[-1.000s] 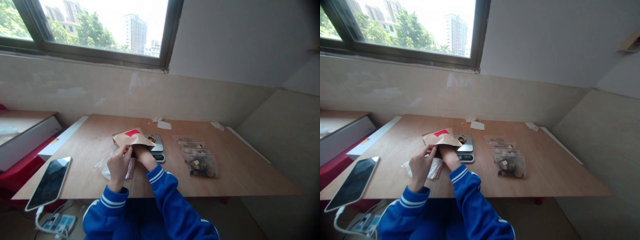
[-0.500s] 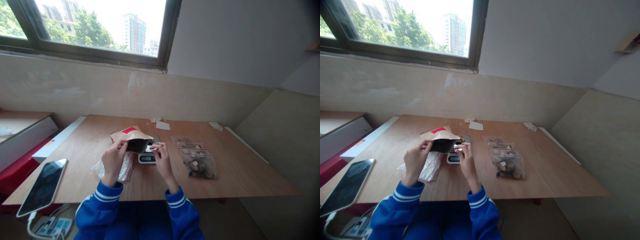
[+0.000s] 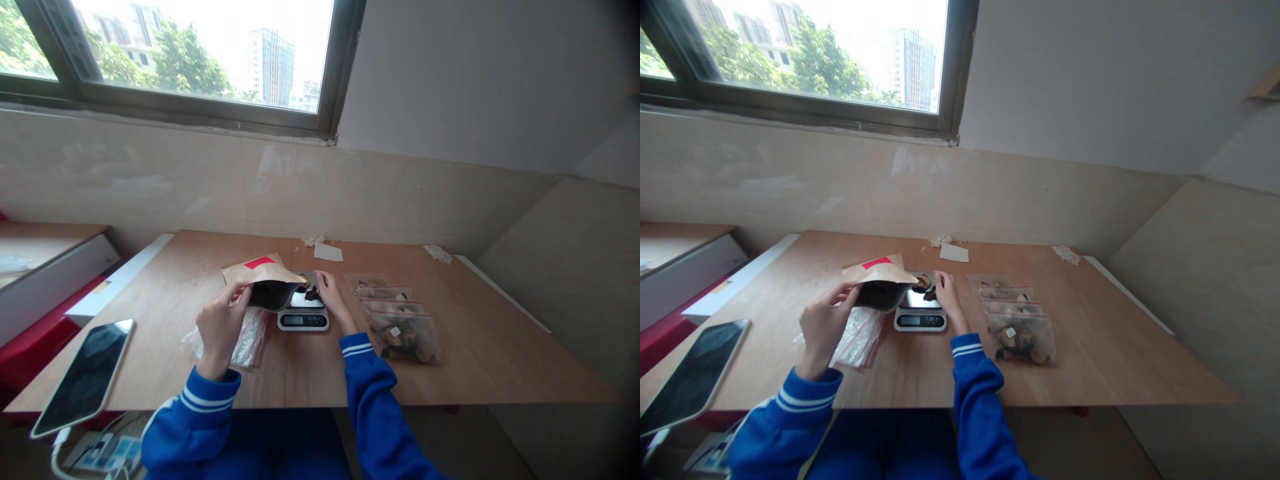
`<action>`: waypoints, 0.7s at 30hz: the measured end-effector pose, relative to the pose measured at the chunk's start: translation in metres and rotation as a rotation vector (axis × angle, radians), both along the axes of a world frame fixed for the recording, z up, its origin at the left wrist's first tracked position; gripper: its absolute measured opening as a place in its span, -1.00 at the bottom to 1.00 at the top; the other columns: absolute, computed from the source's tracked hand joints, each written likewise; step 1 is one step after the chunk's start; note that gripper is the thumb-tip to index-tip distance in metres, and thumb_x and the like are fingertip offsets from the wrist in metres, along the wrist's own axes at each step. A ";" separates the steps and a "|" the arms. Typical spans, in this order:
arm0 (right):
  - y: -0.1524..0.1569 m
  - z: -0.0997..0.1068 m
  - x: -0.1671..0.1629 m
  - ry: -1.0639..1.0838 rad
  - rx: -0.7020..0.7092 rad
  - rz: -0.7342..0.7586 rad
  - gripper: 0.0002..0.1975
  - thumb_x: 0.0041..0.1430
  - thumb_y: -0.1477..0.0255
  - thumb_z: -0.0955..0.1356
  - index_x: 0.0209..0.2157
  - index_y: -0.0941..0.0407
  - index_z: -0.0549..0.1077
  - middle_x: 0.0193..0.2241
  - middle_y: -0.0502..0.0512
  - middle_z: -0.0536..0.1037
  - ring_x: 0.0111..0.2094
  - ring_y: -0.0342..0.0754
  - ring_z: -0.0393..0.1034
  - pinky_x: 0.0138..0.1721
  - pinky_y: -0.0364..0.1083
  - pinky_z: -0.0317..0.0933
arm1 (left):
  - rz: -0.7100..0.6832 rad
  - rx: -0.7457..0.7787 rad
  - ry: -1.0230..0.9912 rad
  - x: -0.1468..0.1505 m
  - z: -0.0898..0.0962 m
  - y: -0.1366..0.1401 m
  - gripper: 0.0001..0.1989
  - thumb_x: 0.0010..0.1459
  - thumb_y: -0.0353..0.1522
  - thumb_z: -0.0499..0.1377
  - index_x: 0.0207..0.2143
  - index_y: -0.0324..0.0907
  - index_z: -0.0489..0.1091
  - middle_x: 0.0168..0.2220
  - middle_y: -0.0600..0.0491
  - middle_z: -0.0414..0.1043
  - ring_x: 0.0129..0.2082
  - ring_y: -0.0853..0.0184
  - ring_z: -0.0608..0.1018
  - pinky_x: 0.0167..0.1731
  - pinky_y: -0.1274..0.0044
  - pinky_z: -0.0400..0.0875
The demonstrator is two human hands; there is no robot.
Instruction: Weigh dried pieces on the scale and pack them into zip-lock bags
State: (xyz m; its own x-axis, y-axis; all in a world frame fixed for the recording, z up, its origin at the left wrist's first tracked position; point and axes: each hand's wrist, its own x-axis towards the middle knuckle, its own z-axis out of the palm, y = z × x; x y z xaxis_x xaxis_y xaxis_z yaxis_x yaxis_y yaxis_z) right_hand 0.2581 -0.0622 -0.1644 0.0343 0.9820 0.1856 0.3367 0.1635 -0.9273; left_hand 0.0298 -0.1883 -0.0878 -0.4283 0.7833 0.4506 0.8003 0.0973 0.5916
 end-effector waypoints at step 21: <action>-0.023 0.063 0.007 -0.074 0.087 0.094 -0.73 0.28 0.27 0.24 -0.25 0.13 0.49 -0.17 0.21 0.56 -0.09 0.04 0.42 -0.02 0.01 0.26 | -0.002 -0.014 -0.056 -0.005 0.004 0.000 -0.81 0.17 -0.18 0.17 -0.26 0.00 0.54 -0.41 0.13 0.57 -0.34 0.30 0.59 -0.44 0.58 0.21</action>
State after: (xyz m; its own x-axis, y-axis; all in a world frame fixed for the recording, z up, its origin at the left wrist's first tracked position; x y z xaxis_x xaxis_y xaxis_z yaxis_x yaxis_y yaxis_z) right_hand 0.2654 -0.0851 -0.1011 -0.0742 0.9604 0.2686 0.3827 0.2761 -0.8816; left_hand 0.0243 -0.1886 -0.0841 -0.4512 0.7903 0.4145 0.7659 0.1046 0.6343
